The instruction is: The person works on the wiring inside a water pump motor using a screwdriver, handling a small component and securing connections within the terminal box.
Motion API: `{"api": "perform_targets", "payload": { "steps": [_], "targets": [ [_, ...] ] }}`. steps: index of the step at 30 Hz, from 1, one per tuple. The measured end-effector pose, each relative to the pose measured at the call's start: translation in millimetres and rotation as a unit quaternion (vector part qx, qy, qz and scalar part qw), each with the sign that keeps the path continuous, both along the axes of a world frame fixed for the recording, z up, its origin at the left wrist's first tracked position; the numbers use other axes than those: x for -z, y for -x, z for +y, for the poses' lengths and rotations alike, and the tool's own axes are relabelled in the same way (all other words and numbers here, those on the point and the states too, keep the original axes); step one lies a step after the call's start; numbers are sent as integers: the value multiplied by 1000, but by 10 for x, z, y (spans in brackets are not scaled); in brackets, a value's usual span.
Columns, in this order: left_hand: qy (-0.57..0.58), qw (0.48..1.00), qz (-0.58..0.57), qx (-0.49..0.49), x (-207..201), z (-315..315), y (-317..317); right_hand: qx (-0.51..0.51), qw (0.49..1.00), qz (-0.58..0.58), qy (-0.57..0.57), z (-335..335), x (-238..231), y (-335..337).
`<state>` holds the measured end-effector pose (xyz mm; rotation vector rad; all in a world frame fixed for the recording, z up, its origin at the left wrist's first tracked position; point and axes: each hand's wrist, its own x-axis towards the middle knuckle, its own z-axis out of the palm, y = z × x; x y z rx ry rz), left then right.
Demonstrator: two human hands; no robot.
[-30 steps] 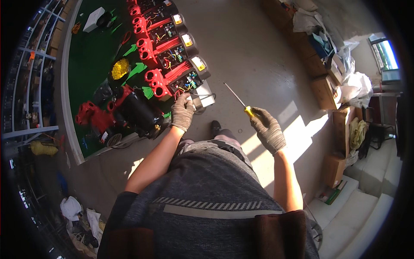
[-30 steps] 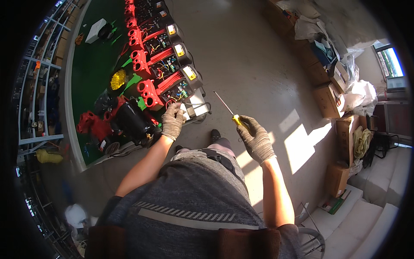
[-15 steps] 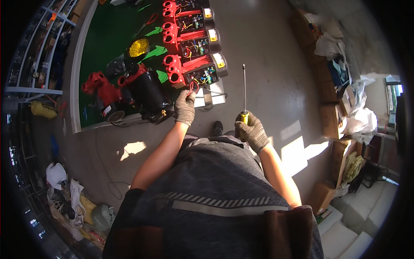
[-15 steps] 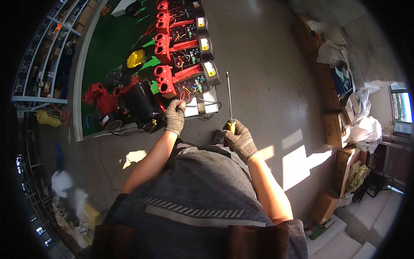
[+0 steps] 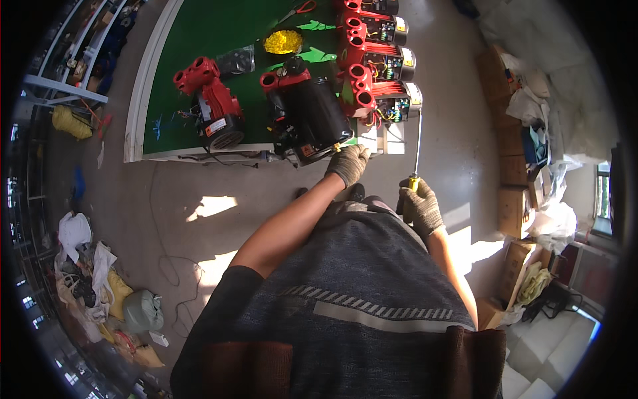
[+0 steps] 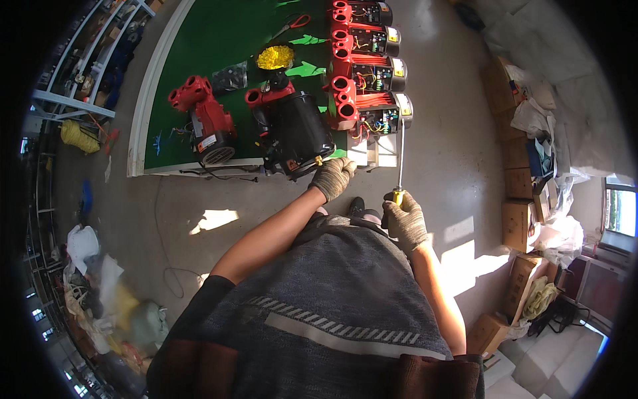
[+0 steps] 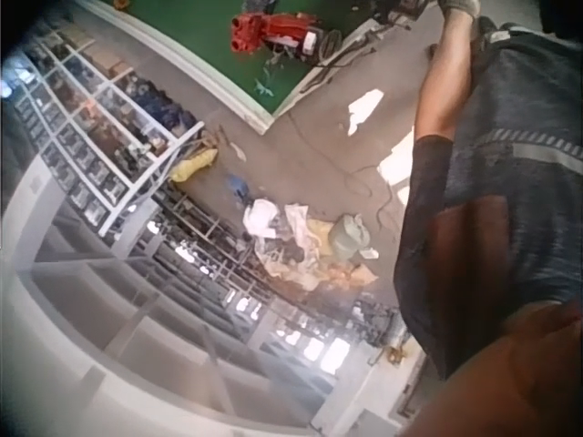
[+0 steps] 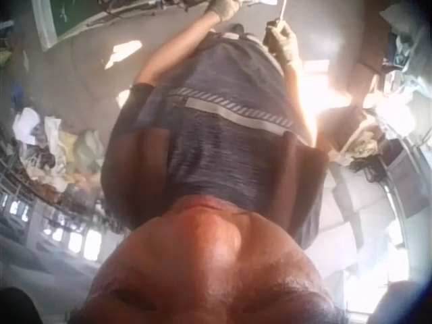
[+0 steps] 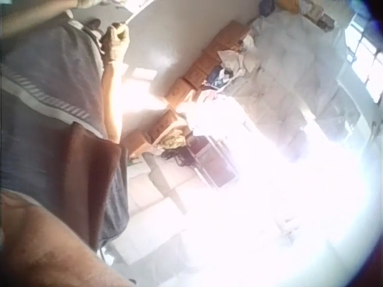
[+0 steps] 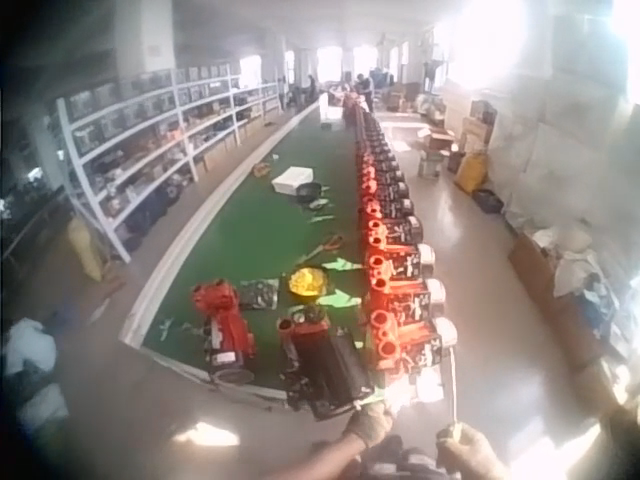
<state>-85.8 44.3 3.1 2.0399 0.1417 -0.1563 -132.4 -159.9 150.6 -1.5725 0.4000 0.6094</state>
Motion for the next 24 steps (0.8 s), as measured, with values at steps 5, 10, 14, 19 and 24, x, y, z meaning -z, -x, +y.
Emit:
{"api": "perform_targets", "payload": {
  "steps": [5,10,14,19,24],
  "targets": [
    [8,989,-56,135,-205,484,317,37,998,-53,20,135,107,185],
    [161,985,3,63,-94,1269,881,102,991,-50,69,-29,333,404],
    [285,948,70,-125,137,1932,1049,178,978,-11,109,-208,546,730],
    [252,944,-25,-212,227,2295,689,201,966,45,156,-419,728,1122],
    [259,945,-41,-197,227,2247,434,181,957,30,227,-500,673,1314]
  ]
}}
